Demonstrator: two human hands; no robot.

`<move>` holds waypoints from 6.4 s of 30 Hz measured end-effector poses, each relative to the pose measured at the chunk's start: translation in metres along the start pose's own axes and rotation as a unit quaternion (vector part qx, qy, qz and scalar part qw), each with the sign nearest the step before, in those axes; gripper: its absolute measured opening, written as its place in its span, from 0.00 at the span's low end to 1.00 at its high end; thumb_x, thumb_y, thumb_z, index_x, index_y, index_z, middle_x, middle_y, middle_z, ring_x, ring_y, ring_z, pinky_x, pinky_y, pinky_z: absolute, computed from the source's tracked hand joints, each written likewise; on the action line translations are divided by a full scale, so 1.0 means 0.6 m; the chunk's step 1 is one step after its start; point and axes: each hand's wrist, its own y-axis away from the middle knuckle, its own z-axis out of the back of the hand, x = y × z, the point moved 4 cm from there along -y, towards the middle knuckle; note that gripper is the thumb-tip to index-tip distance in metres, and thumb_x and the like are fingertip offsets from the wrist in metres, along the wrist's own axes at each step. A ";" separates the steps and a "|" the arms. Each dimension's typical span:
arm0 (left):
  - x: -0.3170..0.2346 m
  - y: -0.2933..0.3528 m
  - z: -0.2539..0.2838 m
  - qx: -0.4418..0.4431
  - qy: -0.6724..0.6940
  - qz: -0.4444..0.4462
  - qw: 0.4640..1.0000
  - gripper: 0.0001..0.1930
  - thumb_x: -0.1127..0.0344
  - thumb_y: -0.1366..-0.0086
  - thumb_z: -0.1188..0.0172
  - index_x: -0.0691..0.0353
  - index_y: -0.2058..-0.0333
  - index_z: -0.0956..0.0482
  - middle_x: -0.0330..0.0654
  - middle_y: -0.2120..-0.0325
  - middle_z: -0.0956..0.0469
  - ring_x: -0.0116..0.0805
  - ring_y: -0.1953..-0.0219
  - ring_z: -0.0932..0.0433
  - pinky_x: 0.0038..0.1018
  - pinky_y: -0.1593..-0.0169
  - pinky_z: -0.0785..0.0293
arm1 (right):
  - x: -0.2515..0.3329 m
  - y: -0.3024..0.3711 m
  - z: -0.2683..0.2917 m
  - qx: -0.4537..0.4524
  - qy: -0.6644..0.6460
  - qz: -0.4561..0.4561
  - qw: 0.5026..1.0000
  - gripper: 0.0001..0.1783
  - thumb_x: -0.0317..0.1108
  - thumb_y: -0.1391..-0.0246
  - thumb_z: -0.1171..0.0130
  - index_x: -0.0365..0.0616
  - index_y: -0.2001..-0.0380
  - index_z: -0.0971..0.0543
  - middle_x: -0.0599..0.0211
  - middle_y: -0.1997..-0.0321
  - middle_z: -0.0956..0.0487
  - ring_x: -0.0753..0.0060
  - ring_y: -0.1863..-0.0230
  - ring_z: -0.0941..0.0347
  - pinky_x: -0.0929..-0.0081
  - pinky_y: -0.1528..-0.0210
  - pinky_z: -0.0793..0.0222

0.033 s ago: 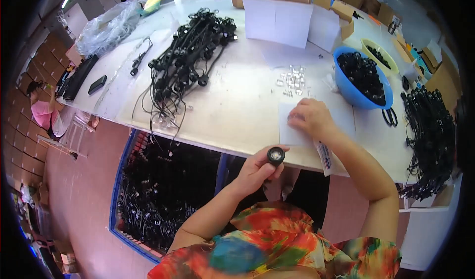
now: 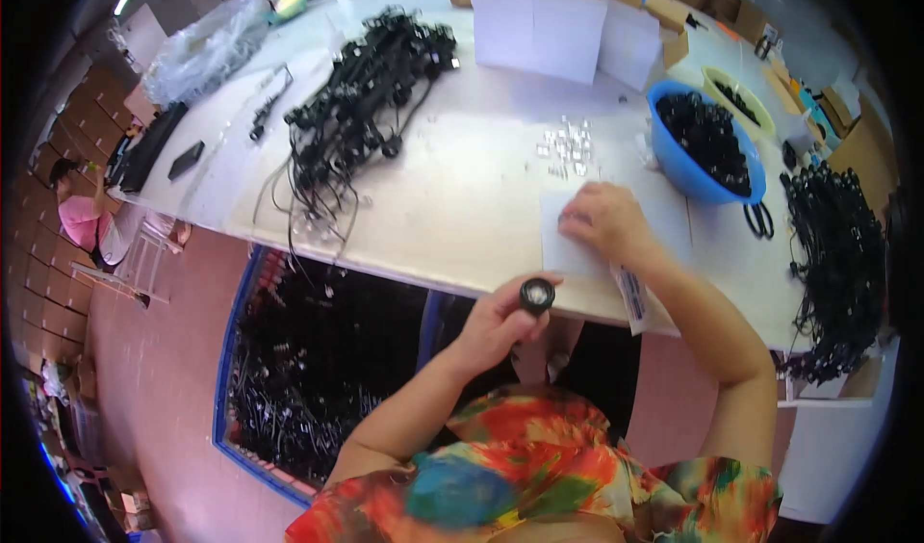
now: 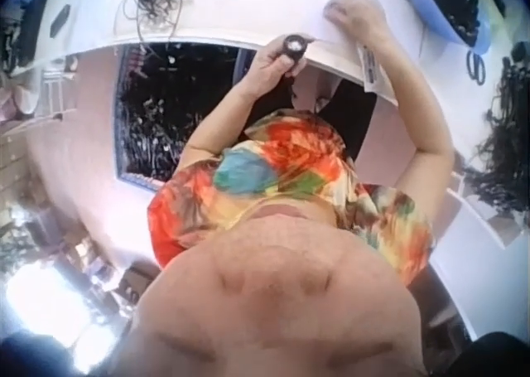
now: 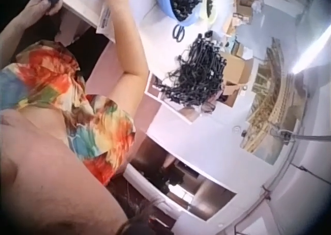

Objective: The user is seen gluing a small part onto a cylindrical electronic component.

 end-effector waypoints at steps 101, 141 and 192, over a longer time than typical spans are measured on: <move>0.035 0.011 -0.075 0.260 -0.016 0.135 0.956 0.18 0.70 0.42 0.47 0.64 0.52 0.32 0.38 0.63 0.27 0.20 0.61 0.31 0.20 0.55 0.33 | 0.170 0.169 0.122 0.209 -0.014 0.216 0.954 0.20 0.41 0.53 0.45 0.50 0.55 0.30 0.70 0.73 0.27 0.70 0.70 0.29 0.75 0.65 0.37; 0.036 -0.009 -0.071 0.009 -0.207 0.049 0.977 0.14 0.71 0.49 0.40 0.65 0.63 0.26 0.35 0.77 0.25 0.21 0.73 0.26 0.19 0.68 0.29 | 0.154 0.162 0.107 0.049 -0.046 0.044 0.997 0.21 0.38 0.64 0.36 0.41 0.65 0.28 0.66 0.78 0.27 0.62 0.77 0.31 0.72 0.70 0.36; 0.030 -0.079 0.022 -0.118 0.056 0.013 0.991 0.18 0.68 0.35 0.57 0.64 0.48 0.39 0.39 0.63 0.31 0.25 0.66 0.32 0.20 0.59 0.33 | -0.067 0.244 0.735 -0.399 -0.353 -0.212 0.819 0.10 0.34 0.45 0.56 0.39 0.64 0.31 0.77 0.83 0.35 0.87 0.86 0.44 0.90 0.91 0.52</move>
